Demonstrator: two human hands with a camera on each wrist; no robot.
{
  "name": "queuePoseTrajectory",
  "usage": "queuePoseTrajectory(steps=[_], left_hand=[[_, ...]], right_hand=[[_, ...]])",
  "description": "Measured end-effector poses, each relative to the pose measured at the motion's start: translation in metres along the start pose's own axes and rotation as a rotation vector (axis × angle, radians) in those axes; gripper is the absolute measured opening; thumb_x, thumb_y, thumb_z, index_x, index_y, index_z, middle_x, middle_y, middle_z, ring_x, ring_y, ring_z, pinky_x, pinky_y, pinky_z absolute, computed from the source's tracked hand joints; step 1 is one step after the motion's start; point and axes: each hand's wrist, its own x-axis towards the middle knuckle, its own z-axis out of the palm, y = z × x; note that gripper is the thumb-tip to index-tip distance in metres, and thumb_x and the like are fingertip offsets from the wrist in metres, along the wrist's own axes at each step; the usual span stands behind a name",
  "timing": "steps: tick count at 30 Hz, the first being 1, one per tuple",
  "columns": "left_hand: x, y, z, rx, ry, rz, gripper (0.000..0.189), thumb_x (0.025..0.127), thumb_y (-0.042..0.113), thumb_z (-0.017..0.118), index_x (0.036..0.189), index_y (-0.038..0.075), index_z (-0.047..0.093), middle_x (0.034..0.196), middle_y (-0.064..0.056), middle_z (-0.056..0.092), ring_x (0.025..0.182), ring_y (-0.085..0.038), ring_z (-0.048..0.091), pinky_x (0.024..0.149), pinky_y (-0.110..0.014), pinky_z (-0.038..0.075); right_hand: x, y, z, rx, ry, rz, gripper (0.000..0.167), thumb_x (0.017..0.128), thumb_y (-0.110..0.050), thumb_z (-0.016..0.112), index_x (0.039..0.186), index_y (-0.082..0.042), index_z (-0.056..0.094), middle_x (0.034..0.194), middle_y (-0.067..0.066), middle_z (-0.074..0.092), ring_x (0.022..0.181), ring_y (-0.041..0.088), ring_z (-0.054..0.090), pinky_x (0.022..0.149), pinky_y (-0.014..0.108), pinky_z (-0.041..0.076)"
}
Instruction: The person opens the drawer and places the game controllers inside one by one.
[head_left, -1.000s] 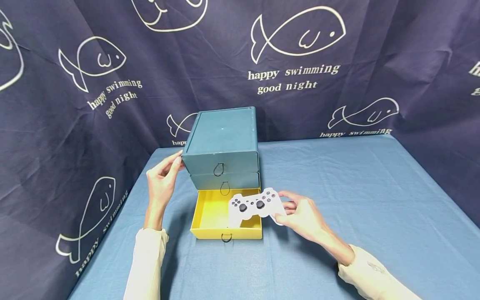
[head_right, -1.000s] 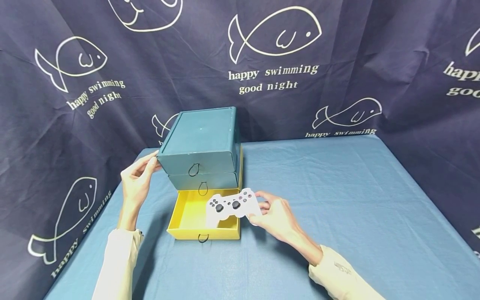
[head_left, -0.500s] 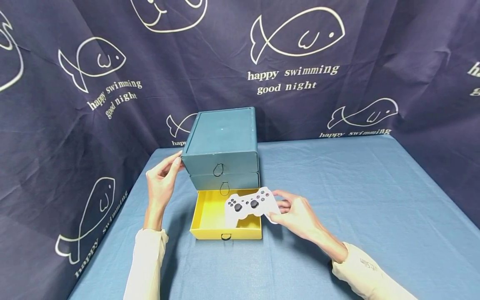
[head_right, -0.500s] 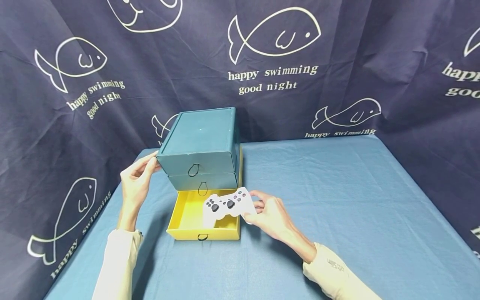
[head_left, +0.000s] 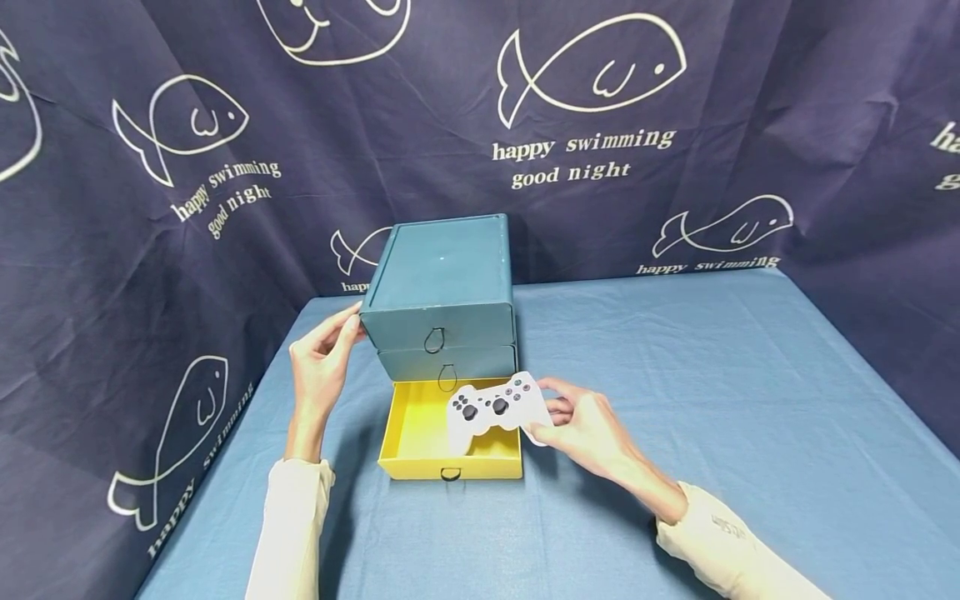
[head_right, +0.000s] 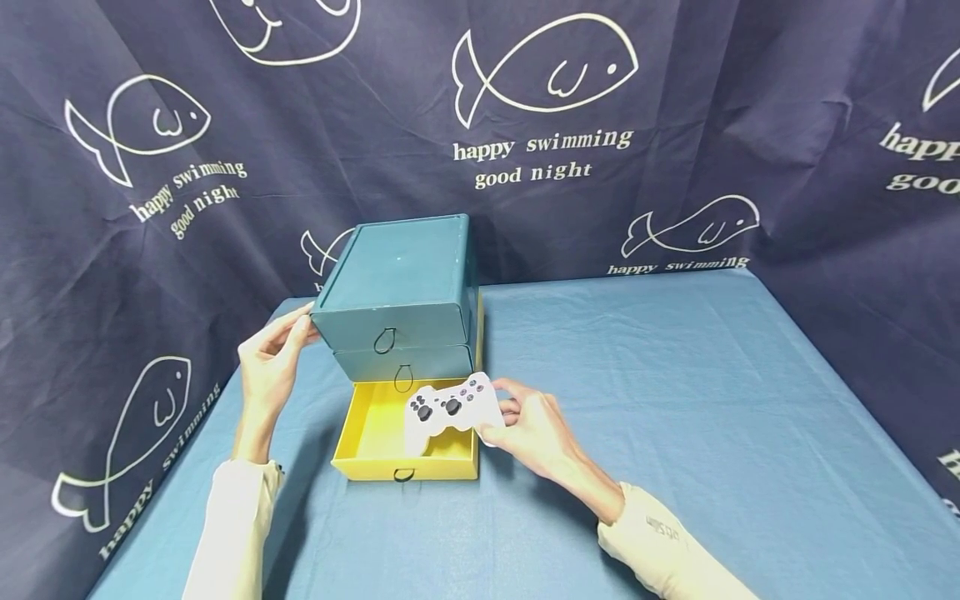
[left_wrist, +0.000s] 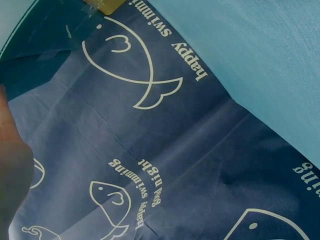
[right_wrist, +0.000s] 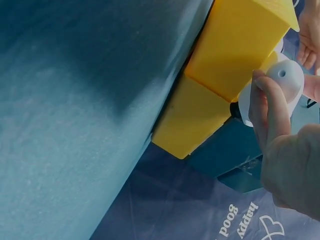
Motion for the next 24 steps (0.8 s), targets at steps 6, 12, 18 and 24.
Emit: queuePoseTrajectory(steps=[6, 12, 18, 24], left_hand=[[0.0, 0.0, 0.0, 0.002, -0.001, 0.005, 0.026, 0.099, 0.003, 0.07, 0.124, 0.0, 0.074, 0.106, -0.007, 0.077, 0.086, -0.012, 0.076, 0.086, -0.026, 0.058], [0.0, 0.0, 0.0, 0.003, 0.0, 0.006, 0.026, 0.099, 0.003, 0.069, 0.124, -0.001, 0.074, 0.104, -0.004, 0.077, 0.085, -0.012, 0.076, 0.085, -0.026, 0.058], [0.001, -0.001, 0.0, -0.002, 0.003, 0.006, 0.026, 0.099, 0.001, 0.069, 0.124, -0.002, 0.074, 0.104, -0.002, 0.077, 0.085, -0.011, 0.076, 0.085, -0.026, 0.058], [0.0, 0.0, 0.0, -0.007, 0.003, -0.003, 0.026, 0.099, 0.001, 0.069, 0.124, -0.002, 0.074, 0.104, -0.002, 0.077, 0.085, -0.011, 0.076, 0.085, -0.026, 0.058]], right_hand=[[0.002, -0.002, 0.006, -0.042, -0.011, -0.025, 0.046, 0.082, -0.004, 0.08, 0.126, -0.01, 0.069, 0.103, 0.007, 0.078, 0.091, 0.015, 0.076, 0.08, 0.028, 0.058], [0.003, -0.005, 0.009, -0.082, 0.002, -0.037, 0.047, 0.082, -0.009, 0.082, 0.127, -0.006, 0.069, 0.105, 0.011, 0.078, 0.09, 0.017, 0.076, 0.08, 0.033, 0.06], [0.005, -0.01, 0.01, -0.121, 0.009, -0.048, 0.048, 0.081, -0.013, 0.084, 0.126, -0.003, 0.069, 0.1, 0.01, 0.078, 0.085, 0.015, 0.076, 0.077, 0.033, 0.06], [0.007, -0.011, 0.01, -0.148, 0.001, -0.065, 0.051, 0.082, -0.016, 0.085, 0.128, -0.001, 0.068, 0.096, 0.006, 0.078, 0.083, 0.014, 0.075, 0.078, 0.034, 0.06]])
